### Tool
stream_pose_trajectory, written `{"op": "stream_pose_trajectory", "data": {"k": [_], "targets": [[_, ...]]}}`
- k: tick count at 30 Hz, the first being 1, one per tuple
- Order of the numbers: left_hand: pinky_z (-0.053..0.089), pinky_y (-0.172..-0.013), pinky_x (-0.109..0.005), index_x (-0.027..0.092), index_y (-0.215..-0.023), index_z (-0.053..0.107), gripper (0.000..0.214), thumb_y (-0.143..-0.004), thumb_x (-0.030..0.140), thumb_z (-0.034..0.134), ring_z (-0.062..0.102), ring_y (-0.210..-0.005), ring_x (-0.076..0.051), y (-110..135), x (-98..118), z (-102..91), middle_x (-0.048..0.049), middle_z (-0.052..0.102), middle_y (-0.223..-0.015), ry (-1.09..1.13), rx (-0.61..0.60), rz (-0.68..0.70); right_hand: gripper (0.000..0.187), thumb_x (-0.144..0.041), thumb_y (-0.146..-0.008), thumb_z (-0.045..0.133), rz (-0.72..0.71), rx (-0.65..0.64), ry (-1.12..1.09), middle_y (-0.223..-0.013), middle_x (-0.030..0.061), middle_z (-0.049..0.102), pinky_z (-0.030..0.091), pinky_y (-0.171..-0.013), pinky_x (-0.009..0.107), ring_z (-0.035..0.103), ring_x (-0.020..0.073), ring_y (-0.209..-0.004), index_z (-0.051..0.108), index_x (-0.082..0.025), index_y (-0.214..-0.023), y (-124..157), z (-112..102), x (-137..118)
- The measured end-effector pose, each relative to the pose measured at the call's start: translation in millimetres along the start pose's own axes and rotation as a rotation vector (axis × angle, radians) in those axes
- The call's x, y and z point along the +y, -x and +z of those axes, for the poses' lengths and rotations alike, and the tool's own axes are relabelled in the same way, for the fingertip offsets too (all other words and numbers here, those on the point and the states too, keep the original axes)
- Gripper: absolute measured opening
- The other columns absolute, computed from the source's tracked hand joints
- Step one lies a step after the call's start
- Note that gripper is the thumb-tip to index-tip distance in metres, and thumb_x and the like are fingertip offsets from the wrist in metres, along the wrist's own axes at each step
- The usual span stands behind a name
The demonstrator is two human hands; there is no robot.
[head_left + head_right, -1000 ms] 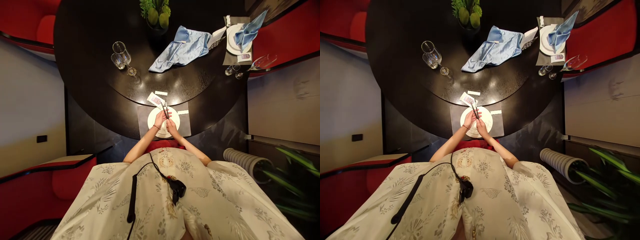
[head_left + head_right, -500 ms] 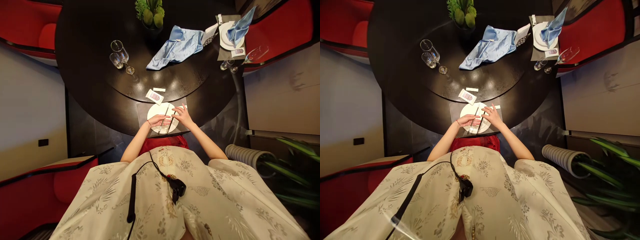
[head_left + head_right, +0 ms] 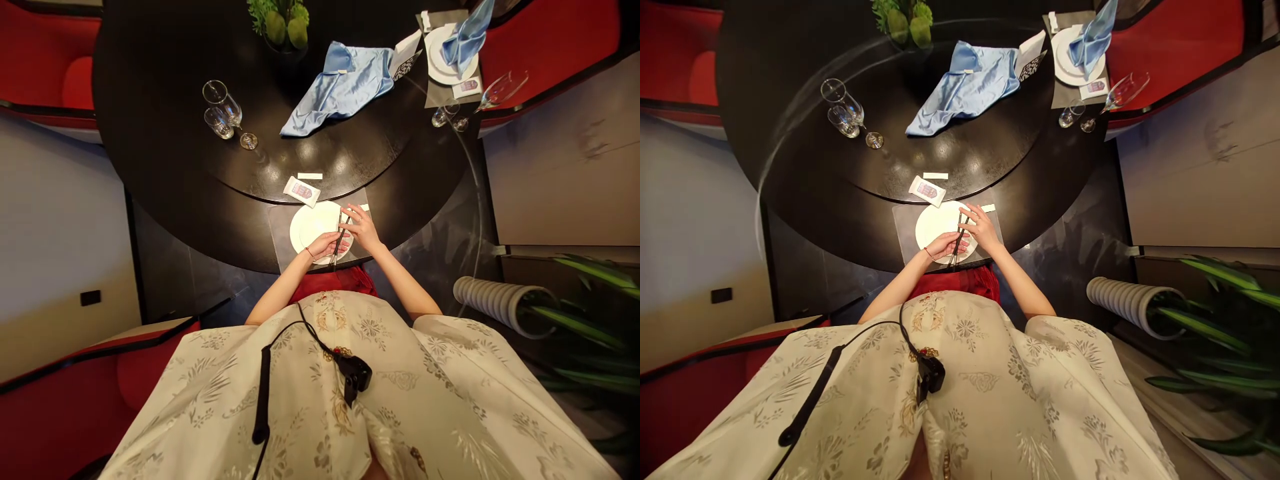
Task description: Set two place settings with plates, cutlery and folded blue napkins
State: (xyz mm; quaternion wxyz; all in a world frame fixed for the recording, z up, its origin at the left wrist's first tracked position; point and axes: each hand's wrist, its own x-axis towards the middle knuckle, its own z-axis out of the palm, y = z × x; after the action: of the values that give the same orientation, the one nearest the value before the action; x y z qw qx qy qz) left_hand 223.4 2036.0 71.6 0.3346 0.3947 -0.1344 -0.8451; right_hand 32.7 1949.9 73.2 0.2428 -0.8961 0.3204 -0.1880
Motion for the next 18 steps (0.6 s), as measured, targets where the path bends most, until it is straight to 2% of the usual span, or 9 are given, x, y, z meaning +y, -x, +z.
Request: {"op": "stream_pose_trajectory", "data": {"k": [3,5,7,9,11,14,18], "targets": [[0.059,-0.083,-0.031,0.008,-0.116,0.069,0.03,-0.099,0.032,0.064,0.07,-0.072,-0.014,-1,-2,1.1,-0.0075,0.071,-0.08,0.036,-0.026,0.029,0.023,-0.033,-0.1,0.061,0.054,-0.005,-0.037,-0.153,-0.0014,0.055,0.024,-0.128,0.058,0.035,0.0235,-0.153,0.075,-0.037,-0.117,3,-1,-3],[0.059,-0.083,-0.031,0.01,-0.111,0.068,0.029,-0.096,0.035,0.069,0.064,-0.066,-0.011,-2,-3,0.9,-0.002,0.064,-0.073,0.018,-0.046,0.056,0.028,-0.034,-0.102,0.056,0.15,0.046,-0.058,-0.155,-0.0016,0.052,0.023,-0.129,0.057,0.031,0.023,-0.155,0.072,-0.037,-0.125,5,0,-8],[0.06,-0.085,-0.033,0.012,-0.106,0.066,0.031,-0.092,0.038,0.074,0.062,-0.066,-0.01,-4,-4,0.3,0.0,0.062,-0.075,-0.022,-0.057,0.114,0.036,-0.037,-0.104,0.05,0.305,0.148,-0.115,-0.157,0.0029,0.05,0.024,-0.128,0.057,0.028,0.0243,-0.156,0.067,-0.032,-0.135,8,4,-14],[0.059,-0.088,-0.036,0.014,-0.104,0.063,0.035,-0.09,0.044,0.074,0.065,-0.074,-0.012,-8,-5,-0.1,-0.0018,0.065,-0.084,-0.104,-0.056,0.178,0.044,-0.043,-0.105,0.044,0.438,0.209,-0.252,-0.154,0.0093,0.054,0.03,-0.127,0.052,0.032,0.0257,-0.155,0.065,-0.024,-0.139,12,10,-21],[0.058,-0.09,-0.038,0.015,-0.105,0.063,0.037,-0.092,0.05,0.069,0.067,-0.082,-0.016,-13,-7,0.0,-0.0048,0.068,-0.089,-0.278,-0.044,0.228,0.05,-0.05,-0.104,0.043,0.48,0.18,-0.442,-0.145,0.0118,0.062,0.038,-0.123,0.046,0.044,0.026,-0.148,0.069,-0.02,-0.134,16,15,-28],[0.054,-0.1,-0.042,0.014,-0.103,0.067,0.038,-0.099,0.05,0.055,0.068,-0.094,-0.022,-21,-10,0.1,-0.0098,0.071,-0.095,-0.682,-0.004,0.312,0.05,-0.059,-0.097,0.054,0.472,0.14,-0.641,-0.133,0.0106,0.07,0.045,-0.116,0.041,0.06,0.0266,-0.133,0.077,-0.02,-0.119,27,18,-32],[0.043,-0.116,-0.045,0.013,-0.12,0.067,0.035,-0.096,0.037,0.056,0.062,-0.124,-0.029,-25,-14,-4.3,-0.0155,0.068,-0.13,-1.093,0.124,0.355,0.048,-0.062,-0.089,0.062,0.61,0.252,-0.662,-0.116,0.0096,0.077,0.053,-0.107,0.041,0.071,0.0273,-0.115,0.079,-0.02,-0.104,50,18,-18]]}}
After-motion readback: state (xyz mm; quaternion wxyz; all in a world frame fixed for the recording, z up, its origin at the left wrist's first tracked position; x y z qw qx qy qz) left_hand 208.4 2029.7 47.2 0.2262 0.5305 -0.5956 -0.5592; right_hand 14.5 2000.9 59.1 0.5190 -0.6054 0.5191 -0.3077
